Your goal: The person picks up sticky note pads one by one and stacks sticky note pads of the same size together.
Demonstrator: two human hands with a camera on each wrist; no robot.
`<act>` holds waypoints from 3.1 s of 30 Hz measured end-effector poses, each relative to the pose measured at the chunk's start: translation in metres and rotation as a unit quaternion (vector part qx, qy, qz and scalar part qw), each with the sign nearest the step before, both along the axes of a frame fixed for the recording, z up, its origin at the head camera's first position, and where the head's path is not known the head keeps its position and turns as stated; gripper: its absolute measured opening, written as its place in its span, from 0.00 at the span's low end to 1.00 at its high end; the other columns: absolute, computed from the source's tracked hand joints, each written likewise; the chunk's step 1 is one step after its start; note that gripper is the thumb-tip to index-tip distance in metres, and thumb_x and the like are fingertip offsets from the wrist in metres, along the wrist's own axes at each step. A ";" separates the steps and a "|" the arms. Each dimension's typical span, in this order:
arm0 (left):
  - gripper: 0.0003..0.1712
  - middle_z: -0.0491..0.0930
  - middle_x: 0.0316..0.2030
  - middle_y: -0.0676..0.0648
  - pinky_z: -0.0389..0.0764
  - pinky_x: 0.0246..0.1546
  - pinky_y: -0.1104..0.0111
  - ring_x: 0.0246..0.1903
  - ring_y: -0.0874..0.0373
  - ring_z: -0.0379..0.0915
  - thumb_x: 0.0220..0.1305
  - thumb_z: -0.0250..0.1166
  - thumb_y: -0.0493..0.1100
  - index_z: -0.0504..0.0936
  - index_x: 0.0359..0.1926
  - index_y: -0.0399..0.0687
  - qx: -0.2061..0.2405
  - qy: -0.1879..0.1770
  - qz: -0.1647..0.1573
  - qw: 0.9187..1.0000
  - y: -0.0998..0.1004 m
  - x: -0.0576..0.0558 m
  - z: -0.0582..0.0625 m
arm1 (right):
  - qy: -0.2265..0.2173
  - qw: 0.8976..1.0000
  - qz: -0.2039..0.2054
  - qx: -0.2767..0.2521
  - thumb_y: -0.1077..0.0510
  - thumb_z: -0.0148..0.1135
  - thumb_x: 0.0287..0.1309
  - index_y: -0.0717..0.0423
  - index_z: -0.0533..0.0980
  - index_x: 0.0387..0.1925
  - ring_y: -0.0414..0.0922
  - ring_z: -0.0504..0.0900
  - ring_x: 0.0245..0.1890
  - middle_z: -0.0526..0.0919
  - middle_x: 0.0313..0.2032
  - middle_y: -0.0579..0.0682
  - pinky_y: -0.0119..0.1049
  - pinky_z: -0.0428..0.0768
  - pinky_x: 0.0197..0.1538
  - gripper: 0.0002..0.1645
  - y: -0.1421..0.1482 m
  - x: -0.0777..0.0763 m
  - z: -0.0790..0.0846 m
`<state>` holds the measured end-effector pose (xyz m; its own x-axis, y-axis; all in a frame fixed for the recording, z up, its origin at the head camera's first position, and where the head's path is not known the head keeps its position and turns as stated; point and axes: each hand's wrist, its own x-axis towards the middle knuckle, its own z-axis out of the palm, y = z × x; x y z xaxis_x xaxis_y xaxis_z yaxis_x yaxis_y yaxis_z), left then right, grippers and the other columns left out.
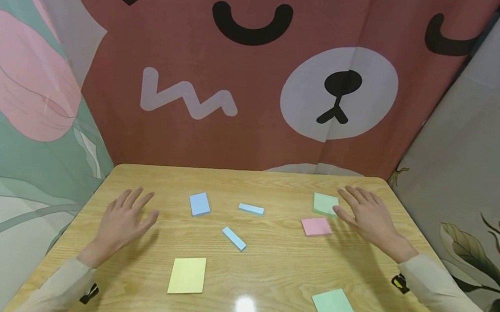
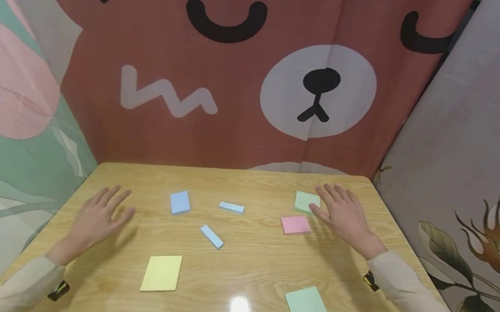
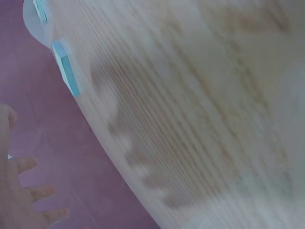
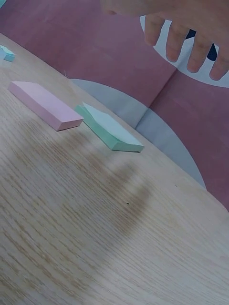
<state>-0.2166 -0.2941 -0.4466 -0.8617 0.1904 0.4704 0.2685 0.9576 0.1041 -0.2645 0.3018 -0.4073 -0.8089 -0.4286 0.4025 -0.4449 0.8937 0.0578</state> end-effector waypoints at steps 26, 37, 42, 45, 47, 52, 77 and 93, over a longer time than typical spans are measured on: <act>0.33 0.65 0.56 0.41 0.63 0.44 0.43 0.53 0.39 0.59 0.56 0.51 0.65 0.69 0.58 0.52 -0.011 -0.016 -0.039 0.999 0.032 0.013 -0.005 | 0.011 1.000 0.014 -0.001 0.38 0.54 0.52 0.55 0.68 0.57 0.58 0.66 0.53 0.69 0.54 0.59 0.58 0.62 0.51 0.36 -0.005 -0.008 -0.020; 0.32 0.65 0.56 0.41 0.64 0.43 0.43 0.53 0.39 0.59 0.56 0.50 0.65 0.69 0.57 0.54 -0.017 -0.022 -0.042 0.999 0.035 0.015 -0.008 | 0.001 1.000 0.009 0.007 0.40 0.56 0.51 0.55 0.68 0.56 0.58 0.67 0.52 0.69 0.53 0.58 0.57 0.62 0.51 0.35 -0.006 -0.015 -0.025; 0.33 0.64 0.57 0.41 0.63 0.44 0.43 0.53 0.39 0.59 0.57 0.49 0.65 0.68 0.58 0.54 -0.020 -0.028 -0.045 0.998 0.037 0.017 -0.007 | 0.003 1.000 0.017 0.013 0.39 0.56 0.51 0.56 0.68 0.56 0.59 0.68 0.50 0.70 0.52 0.59 0.58 0.63 0.50 0.35 -0.008 -0.018 -0.024; 0.33 0.64 0.57 0.41 0.64 0.44 0.43 0.53 0.39 0.59 0.57 0.50 0.65 0.68 0.58 0.54 -0.016 -0.027 -0.049 0.998 0.040 0.018 -0.006 | -0.002 1.000 0.017 0.015 0.39 0.56 0.51 0.56 0.68 0.56 0.59 0.68 0.50 0.70 0.52 0.59 0.58 0.63 0.49 0.35 -0.008 -0.020 -0.025; 0.32 0.64 0.57 0.41 0.64 0.44 0.43 0.53 0.39 0.60 0.57 0.50 0.65 0.68 0.58 0.54 -0.014 -0.025 -0.052 0.998 0.041 0.019 -0.007 | -0.012 1.000 0.014 0.015 0.39 0.56 0.52 0.56 0.67 0.57 0.59 0.67 0.51 0.70 0.52 0.60 0.58 0.63 0.50 0.36 -0.008 -0.021 -0.025; 0.33 0.64 0.57 0.41 0.65 0.44 0.44 0.53 0.40 0.60 0.57 0.49 0.65 0.68 0.58 0.55 -0.015 -0.026 -0.059 0.998 0.043 0.022 -0.009 | -0.041 0.999 0.005 0.011 0.39 0.55 0.53 0.56 0.66 0.58 0.61 0.66 0.52 0.68 0.54 0.61 0.60 0.62 0.50 0.36 -0.007 -0.024 -0.026; 0.32 0.66 0.56 0.42 0.66 0.43 0.44 0.52 0.43 0.63 0.57 0.49 0.65 0.68 0.58 0.56 -0.017 -0.041 -0.076 0.996 0.050 0.031 -0.013 | -0.098 0.995 0.036 0.000 0.40 0.53 0.54 0.58 0.69 0.54 0.60 0.70 0.48 0.70 0.52 0.59 0.57 0.66 0.47 0.33 -0.005 -0.047 -0.040; 0.31 0.66 0.55 0.43 0.69 0.41 0.45 0.49 0.41 0.66 0.56 0.50 0.64 0.70 0.57 0.56 -0.028 -0.030 -0.084 0.996 0.052 0.034 -0.017 | -0.170 0.983 0.053 -0.048 0.43 0.56 0.54 0.71 0.62 0.56 0.62 0.65 0.53 0.65 0.54 0.68 0.55 0.63 0.52 0.40 0.002 -0.066 -0.051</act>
<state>-0.1831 -0.2419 -0.4636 -0.8415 0.3589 0.4038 0.4203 0.9045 0.0719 -0.3309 0.3037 -0.4582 -0.8566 -0.4907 0.1594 -0.5144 0.8357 -0.1921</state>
